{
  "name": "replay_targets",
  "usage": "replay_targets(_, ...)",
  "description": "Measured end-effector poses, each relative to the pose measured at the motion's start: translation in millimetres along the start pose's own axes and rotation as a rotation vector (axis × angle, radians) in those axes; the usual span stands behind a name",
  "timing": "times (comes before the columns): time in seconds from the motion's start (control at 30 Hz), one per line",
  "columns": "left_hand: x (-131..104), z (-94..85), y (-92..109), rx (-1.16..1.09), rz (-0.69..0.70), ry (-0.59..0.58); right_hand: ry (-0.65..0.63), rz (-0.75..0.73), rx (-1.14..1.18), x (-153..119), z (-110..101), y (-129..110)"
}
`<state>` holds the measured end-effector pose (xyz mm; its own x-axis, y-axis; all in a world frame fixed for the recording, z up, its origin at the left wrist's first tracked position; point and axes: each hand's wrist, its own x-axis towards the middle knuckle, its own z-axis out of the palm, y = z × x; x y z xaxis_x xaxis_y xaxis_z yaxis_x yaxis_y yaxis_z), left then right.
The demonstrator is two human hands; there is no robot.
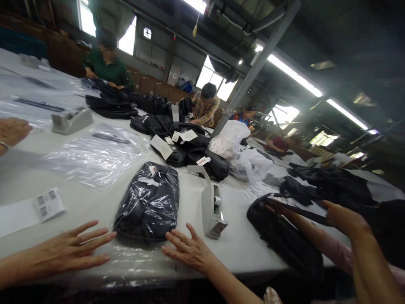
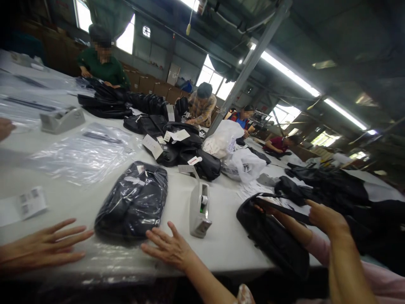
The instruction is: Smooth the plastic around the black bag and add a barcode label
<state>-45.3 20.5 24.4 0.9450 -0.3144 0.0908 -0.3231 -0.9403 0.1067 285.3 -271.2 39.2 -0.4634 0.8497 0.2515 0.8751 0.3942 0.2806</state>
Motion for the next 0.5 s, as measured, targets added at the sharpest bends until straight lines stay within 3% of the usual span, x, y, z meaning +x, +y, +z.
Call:
replay_targets(0.07, 13.9, -12.8, 1.2, -0.243, -0.028, -0.107, -0.005, -0.046, 0.069, 2.9, 1.0, 2.3)
replay_targets(0.13, 23.6, -14.1, 5.8, -0.382, -0.034, -0.08, 0.046, -0.089, 0.126, 3.9, 2.7, 4.1)
replay_targets(0.3, 27.3, 25.7, 19.5, -0.165, 0.049, 0.377, 0.064, -0.205, 0.217, 5.7, 8.9, 6.4)
replay_targets(0.43, 29.4, 54.8, 35.1, -0.231, -0.066, 0.467, 0.072, -0.253, 0.304, 10.7, 10.3, 6.1)
replay_targets(0.5, 35.3, 61.1, 43.4, -0.307, -0.244, 0.541, 0.063, -0.216, 0.434, 14.5, 9.8, 2.2)
